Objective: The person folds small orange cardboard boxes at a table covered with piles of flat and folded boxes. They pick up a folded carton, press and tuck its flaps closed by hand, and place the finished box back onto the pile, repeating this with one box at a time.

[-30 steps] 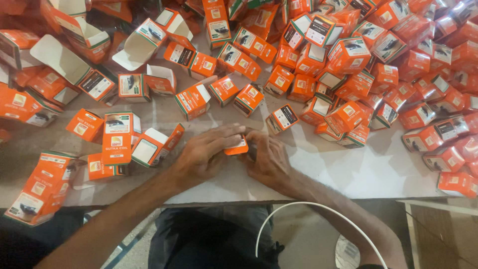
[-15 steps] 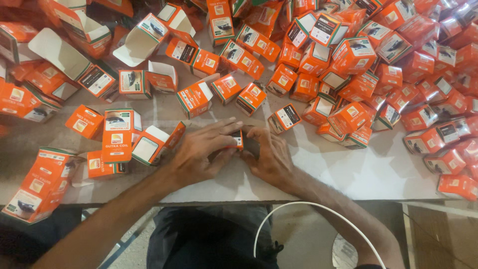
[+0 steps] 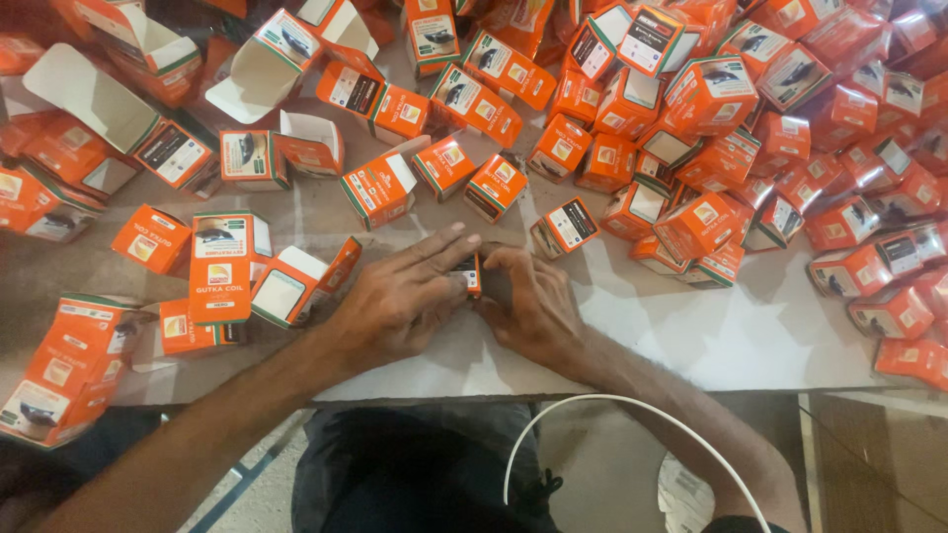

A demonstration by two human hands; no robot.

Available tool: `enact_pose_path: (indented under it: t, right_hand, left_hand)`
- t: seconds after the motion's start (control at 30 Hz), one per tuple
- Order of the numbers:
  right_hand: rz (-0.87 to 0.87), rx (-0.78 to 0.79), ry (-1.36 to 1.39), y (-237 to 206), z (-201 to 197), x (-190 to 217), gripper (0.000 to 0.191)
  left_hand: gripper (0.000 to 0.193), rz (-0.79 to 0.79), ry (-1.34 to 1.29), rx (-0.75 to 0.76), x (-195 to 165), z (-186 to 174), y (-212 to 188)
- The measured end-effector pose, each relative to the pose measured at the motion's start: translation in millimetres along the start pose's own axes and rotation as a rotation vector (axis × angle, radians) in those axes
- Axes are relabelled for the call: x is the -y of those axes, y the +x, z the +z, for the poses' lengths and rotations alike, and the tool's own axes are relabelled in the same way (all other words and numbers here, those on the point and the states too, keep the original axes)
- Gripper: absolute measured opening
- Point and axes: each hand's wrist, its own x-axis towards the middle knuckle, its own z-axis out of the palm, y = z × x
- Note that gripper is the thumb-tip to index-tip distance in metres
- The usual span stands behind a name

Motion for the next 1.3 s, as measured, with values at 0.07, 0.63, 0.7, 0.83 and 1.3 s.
enact_pose_path:
  t: [0.07, 0.63, 0.7, 0.83, 1.3]
  right_hand:
    - [0.031, 0.023, -0.018, 0, 1, 0, 0.061]
    - [0.037, 0.019, -0.008, -2, 2, 0, 0.059]
    - [0.027, 0.002, -0.011, -1, 2, 3, 0.058]
    - [-0.033, -0.046, -0.037, 4, 3, 7, 0.058]
    - [-0.041, -0.026, -0.018, 2, 1, 7, 0.061]
  left_hand:
    - [0.021, -0.092, -0.149, -0.043, 0, 2, -1]
    - [0.018, 0.143, 0.223, 0.130, 3, 2, -5]
    - [0.015, 0.126, 0.266, 0.149, 0, 4, -7]
    - [0.031, 0.073, 0.226, 0.118, -6, 12, -10]
    - [0.024, -0.157, -0.214, -0.088, -6, 6, -23]
